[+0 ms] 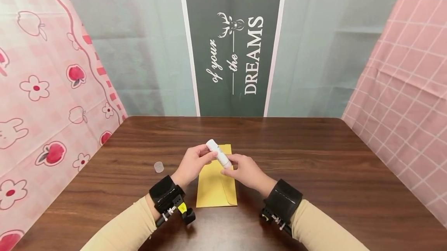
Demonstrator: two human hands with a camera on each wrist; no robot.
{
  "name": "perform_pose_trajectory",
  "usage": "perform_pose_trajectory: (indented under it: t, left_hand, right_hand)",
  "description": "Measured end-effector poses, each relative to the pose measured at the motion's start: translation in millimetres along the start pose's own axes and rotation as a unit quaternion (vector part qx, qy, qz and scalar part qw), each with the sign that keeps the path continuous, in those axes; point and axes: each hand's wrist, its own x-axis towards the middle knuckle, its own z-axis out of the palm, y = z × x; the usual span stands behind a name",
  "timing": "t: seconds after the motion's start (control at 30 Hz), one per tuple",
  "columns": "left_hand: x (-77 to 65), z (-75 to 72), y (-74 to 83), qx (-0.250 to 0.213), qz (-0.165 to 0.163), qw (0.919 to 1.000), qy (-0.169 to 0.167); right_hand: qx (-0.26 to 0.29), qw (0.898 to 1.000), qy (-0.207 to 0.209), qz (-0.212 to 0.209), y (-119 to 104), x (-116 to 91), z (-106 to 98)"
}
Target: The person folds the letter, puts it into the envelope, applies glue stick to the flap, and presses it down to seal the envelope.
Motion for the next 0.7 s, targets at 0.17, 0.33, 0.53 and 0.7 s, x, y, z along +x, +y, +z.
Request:
perform_pose_trajectory:
  t: [0.17,0.33,0.53,0.7]
  left_hand:
    - [0.0,-0.9,0.0,-0.007,-0.002,1.0,0.004]
    - [1.1,0.7,1.4,-0.005,-0.008,1.0,-0.004]
    - [2.4,-2.1,-0.7,-0.007,-0.009,0.9999,0.013]
    - [1.3,-1.7,-2.4,-0.007,-0.014,0.9999,0.004]
  right_hand:
    - [0.011,1.0,0.014,0.018,-3.0,0.0,-1.7]
    - [-0.019,0.999,0.043,0.017,-2.7,0.0,-0.4]
    - [0.038,0.999,-0.008,0.009,-3.5,-1.7,-4.0]
    - [0.012,0.999,0.025,0.023,-5.0,-0.6,-0.5]
